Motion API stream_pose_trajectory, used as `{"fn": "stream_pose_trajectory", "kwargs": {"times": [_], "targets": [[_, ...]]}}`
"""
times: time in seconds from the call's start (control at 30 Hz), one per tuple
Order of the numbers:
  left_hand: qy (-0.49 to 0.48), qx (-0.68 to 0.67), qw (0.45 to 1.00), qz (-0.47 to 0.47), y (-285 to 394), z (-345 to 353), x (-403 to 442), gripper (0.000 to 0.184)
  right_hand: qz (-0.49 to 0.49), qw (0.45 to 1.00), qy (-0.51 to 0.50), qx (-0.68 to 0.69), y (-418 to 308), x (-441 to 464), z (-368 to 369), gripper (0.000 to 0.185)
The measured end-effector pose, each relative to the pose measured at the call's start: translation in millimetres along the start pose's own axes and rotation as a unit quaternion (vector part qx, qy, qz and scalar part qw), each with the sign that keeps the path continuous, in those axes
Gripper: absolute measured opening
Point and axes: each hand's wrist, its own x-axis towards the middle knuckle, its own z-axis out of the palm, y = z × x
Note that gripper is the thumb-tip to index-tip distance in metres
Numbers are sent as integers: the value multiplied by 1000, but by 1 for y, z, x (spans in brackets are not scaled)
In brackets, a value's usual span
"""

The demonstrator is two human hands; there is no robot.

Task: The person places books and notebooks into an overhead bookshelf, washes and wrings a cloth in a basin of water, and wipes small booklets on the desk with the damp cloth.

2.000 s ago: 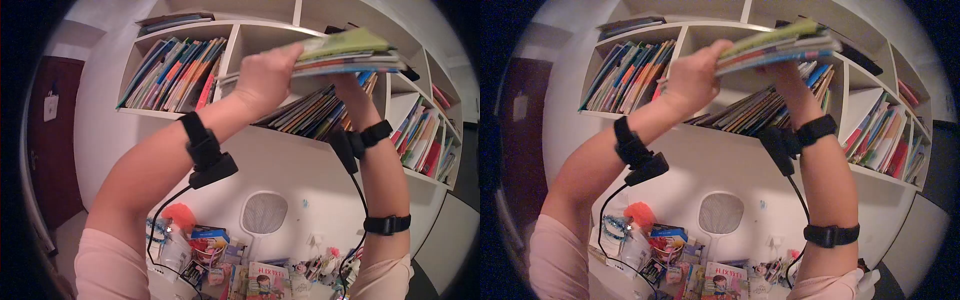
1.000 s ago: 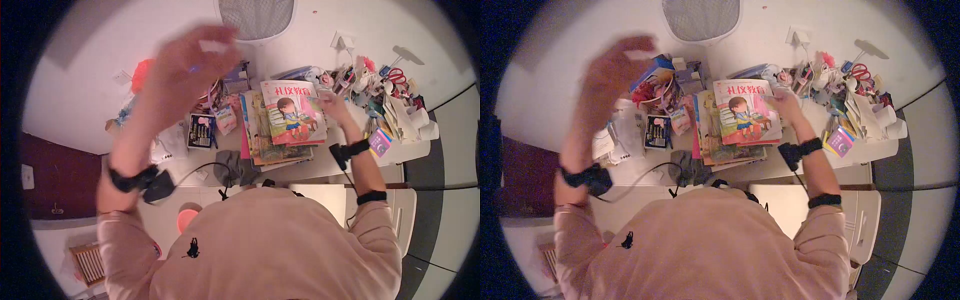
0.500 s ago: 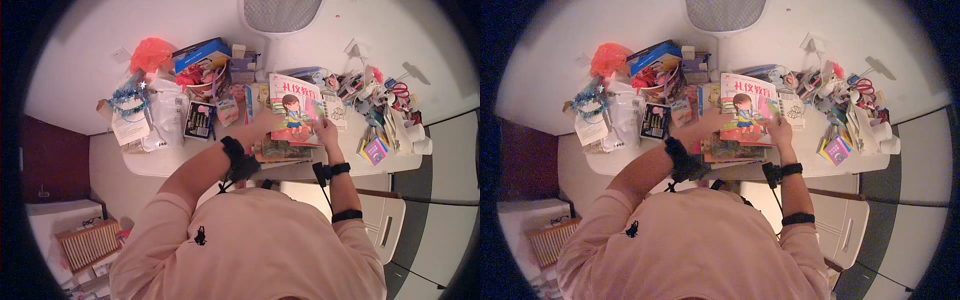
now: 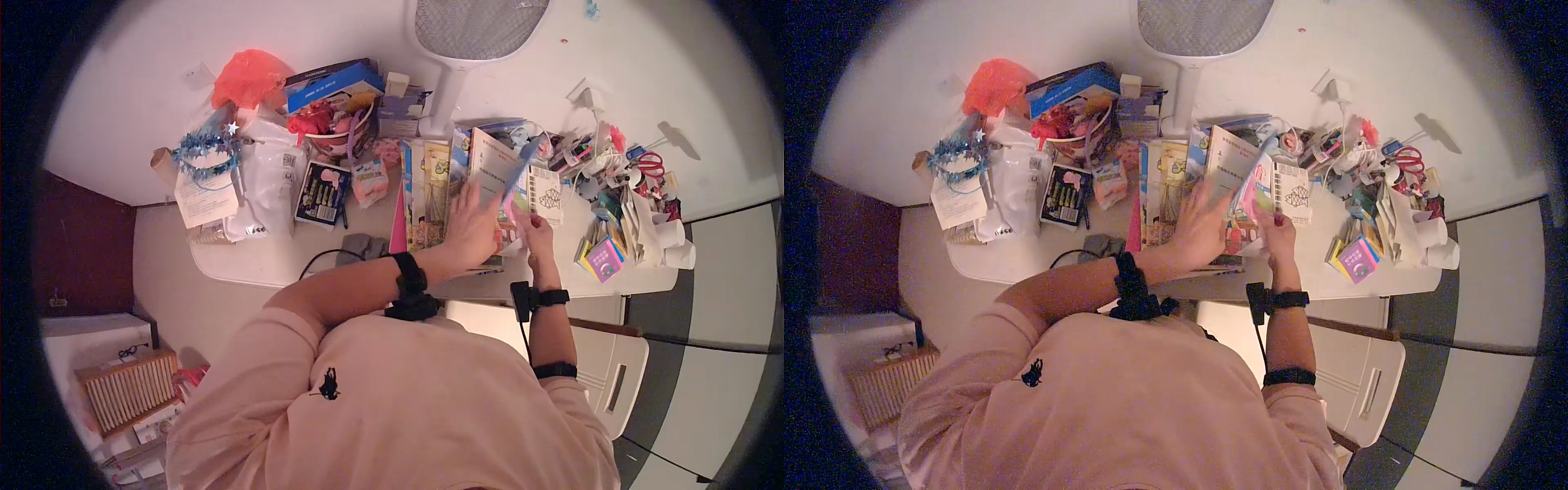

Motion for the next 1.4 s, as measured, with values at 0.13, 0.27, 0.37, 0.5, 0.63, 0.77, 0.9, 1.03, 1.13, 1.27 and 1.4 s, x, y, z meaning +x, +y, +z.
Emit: {"fn": "stream_pose_trajectory", "kwargs": {"times": [0.13,0.27,0.37,0.5,0.63,0.77,0.9,1.03,1.13,1.27,1.4], "targets": [[-73,-142,983,-87,-22,14,8,54,1,1000,6,17,-1,-4,-5,56],[-71,-93,979,-164,-22,12,16,50,35,999,-32,7,-7,-14,-6,52],[-47,-59,977,-198,-24,8,25,51,54,997,-58,17,-14,-17,-4,49],[-23,-247,942,-224,-54,28,29,52,45,994,-84,55,-13,-19,-3,50],[-12,-248,954,-168,-27,-4,10,52,37,998,-44,-12,-27,-31,-8,45],[-10,-348,936,-55,-8,-12,-1,51,-31,987,-52,152,-29,-53,-34,31],[-5,-230,971,63,9,0,16,46,-59,952,-77,291,-28,-36,-78,27],[-135,-273,951,-45,-11,14,23,33,-42,979,3,198,8,11,-120,33],[7,-173,982,-77,-44,6,16,35,-7,992,40,122,55,56,-138,34],[102,23,979,-173,-74,7,27,39,12,999,37,-16,39,48,-129,45],[-24,1,973,-229,-68,-2,33,39,-67,909,215,-352,35,48,-105,51]]}}
